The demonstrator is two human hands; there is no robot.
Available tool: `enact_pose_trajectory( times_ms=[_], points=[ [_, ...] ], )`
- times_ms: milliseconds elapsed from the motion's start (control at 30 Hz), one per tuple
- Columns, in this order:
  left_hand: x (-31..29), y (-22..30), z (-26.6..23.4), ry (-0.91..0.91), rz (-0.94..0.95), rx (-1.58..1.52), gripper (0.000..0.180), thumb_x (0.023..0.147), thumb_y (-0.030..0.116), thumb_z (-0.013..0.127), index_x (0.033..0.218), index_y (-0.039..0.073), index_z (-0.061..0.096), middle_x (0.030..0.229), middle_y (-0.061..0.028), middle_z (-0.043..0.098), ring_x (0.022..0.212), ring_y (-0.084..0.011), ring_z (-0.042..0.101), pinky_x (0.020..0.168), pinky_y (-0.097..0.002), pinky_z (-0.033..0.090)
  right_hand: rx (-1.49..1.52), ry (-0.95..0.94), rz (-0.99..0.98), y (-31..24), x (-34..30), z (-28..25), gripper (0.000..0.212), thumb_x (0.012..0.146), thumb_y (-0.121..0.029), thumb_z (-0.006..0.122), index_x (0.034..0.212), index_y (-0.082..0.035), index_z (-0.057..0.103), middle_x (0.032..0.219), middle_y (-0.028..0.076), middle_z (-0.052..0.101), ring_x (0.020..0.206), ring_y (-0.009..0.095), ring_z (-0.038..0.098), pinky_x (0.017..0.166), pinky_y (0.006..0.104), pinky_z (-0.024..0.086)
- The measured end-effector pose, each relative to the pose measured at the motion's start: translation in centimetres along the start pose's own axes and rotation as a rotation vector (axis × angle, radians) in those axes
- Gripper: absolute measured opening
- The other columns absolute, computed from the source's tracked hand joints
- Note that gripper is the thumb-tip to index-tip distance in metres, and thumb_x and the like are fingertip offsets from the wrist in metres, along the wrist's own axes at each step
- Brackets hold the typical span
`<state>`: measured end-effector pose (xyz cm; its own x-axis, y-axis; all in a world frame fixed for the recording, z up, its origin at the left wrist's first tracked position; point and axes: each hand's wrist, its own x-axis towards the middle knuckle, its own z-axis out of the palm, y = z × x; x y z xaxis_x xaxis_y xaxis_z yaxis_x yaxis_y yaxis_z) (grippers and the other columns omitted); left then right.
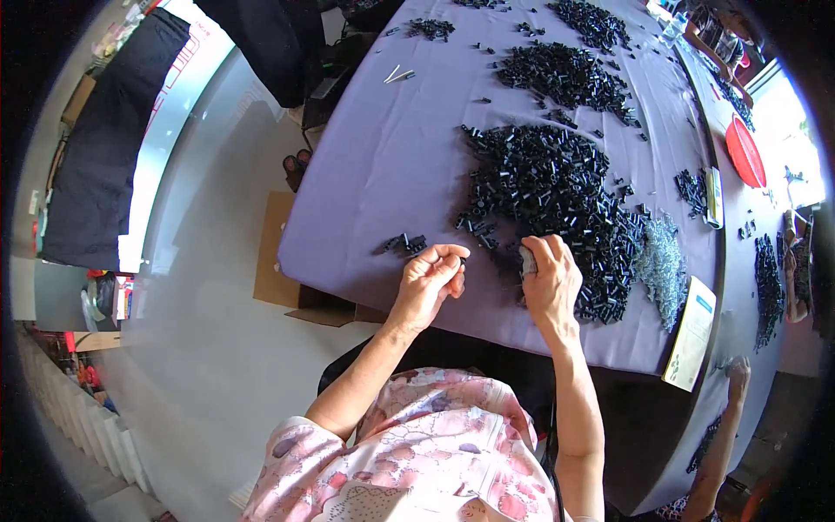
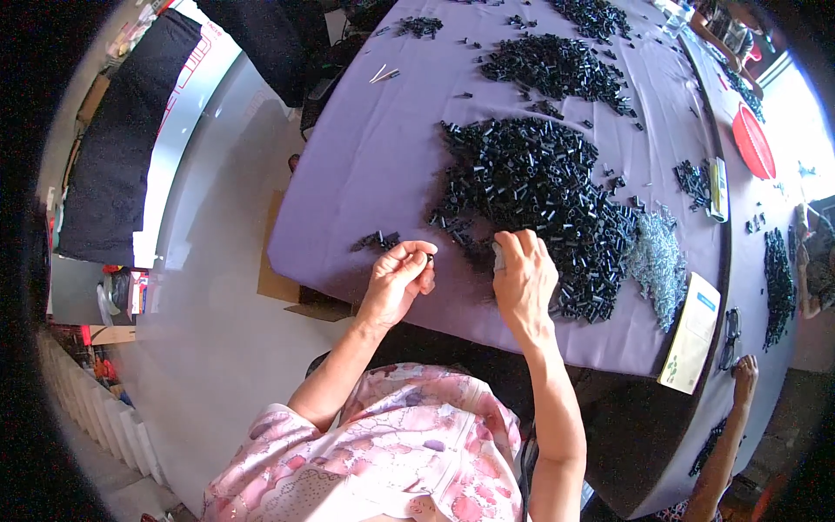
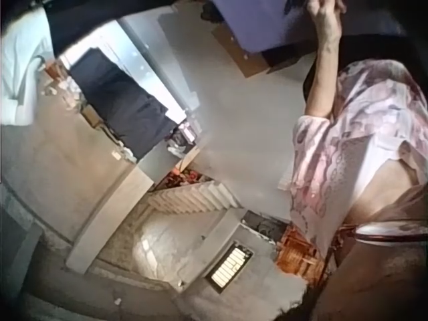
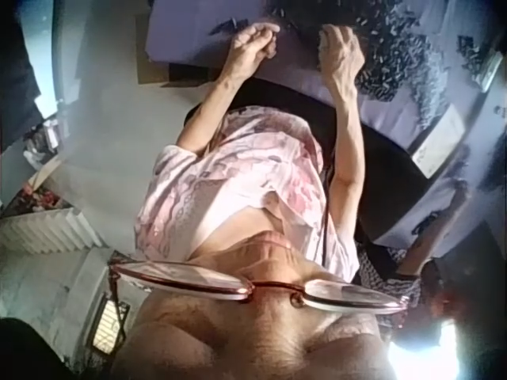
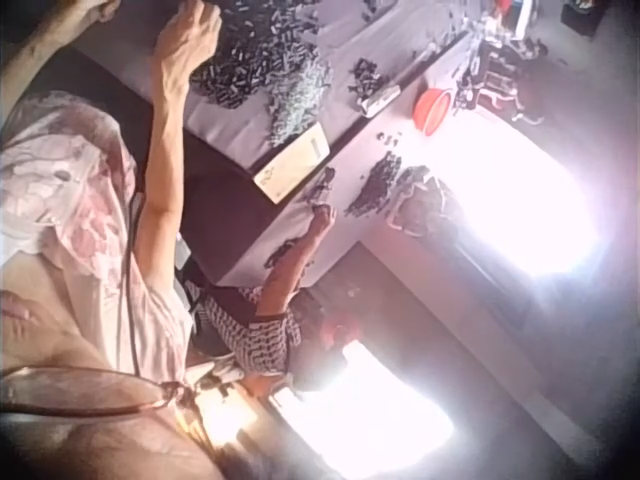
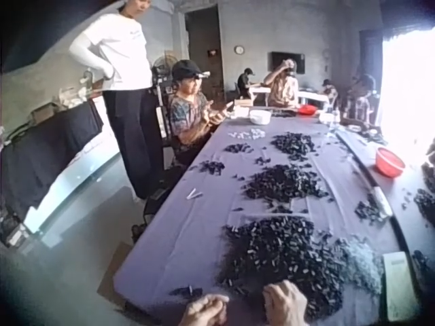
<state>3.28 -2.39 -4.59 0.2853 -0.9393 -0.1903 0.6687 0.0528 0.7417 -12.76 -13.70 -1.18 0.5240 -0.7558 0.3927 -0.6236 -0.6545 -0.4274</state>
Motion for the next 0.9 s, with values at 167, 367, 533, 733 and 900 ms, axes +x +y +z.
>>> enact_pose_trajectory(
  times_ms=[167,367,533,733,900],
  points=[
    [-0.2,0.1,0.3,0.017,-0.006,0.020,0.014,0.094,0.013,0.055,0.103,0.004,0.062,0.075,-0.0010,0.055,0.061,-0.0098,0.050,0.057,-0.0258,0.042,-0.167,-0.039,-0.082,0.5,1.6,1.0,0.012,0.074,-0.003,0.057,0.085,-0.007,0.060,0.083,0.009,0.055,0.079,0.028,0.056,0.067,0.0378,0.047],
    [-0.3,0.1,0.2,0.012,-0.010,0.039,0.015,0.094,0.012,0.054,0.103,0.004,0.062,0.069,-0.0004,0.054,0.060,-0.0097,0.050,0.058,-0.0258,0.042,-0.176,-0.069,-0.089,0.4,1.9,1.1,0.003,0.076,-0.005,0.057,0.079,-0.005,0.057,0.081,0.010,0.053,0.078,0.028,0.055,0.068,0.0387,0.046],
    [-0.1,-0.2,0.0,-0.006,-0.001,0.033,0.015,0.094,0.012,0.054,0.104,0.004,0.062,0.072,-0.0007,0.055,0.061,-0.0095,0.050,0.059,-0.0255,0.043,-0.204,-0.103,-0.058,0.4,2.3,1.2,0.002,0.077,-0.005,0.057,0.078,-0.004,0.058,0.083,0.011,0.053,0.079,0.028,0.055,0.069,0.0386,0.046],
    [-0.2,0.1,0.1,0.003,-0.003,0.047,0.015,0.094,0.012,0.054,0.104,0.003,0.062,0.072,-0.0008,0.055,0.061,-0.0098,0.051,0.059,-0.0261,0.044,-0.003,-0.150,-0.070,0.2,2.8,0.2,0.015,0.076,-0.002,0.055,0.089,-0.004,0.061,0.087,0.011,0.054,0.084,0.029,0.056,0.072,0.0381,0.047],
    [-0.2,0.2,0.2,0.003,-0.030,0.048,0.015,0.094,0.012,0.054,0.104,0.003,0.062,0.073,-0.0013,0.055,0.062,-0.0101,0.050,0.059,-0.0268,0.043,-0.097,-0.055,-0.157,-0.1,3.4,1.9,0.030,0.076,-0.005,0.058,0.107,-0.007,0.059,0.100,0.010,0.054,0.091,0.027,0.054,0.076,0.0372,0.046]
  ],
)
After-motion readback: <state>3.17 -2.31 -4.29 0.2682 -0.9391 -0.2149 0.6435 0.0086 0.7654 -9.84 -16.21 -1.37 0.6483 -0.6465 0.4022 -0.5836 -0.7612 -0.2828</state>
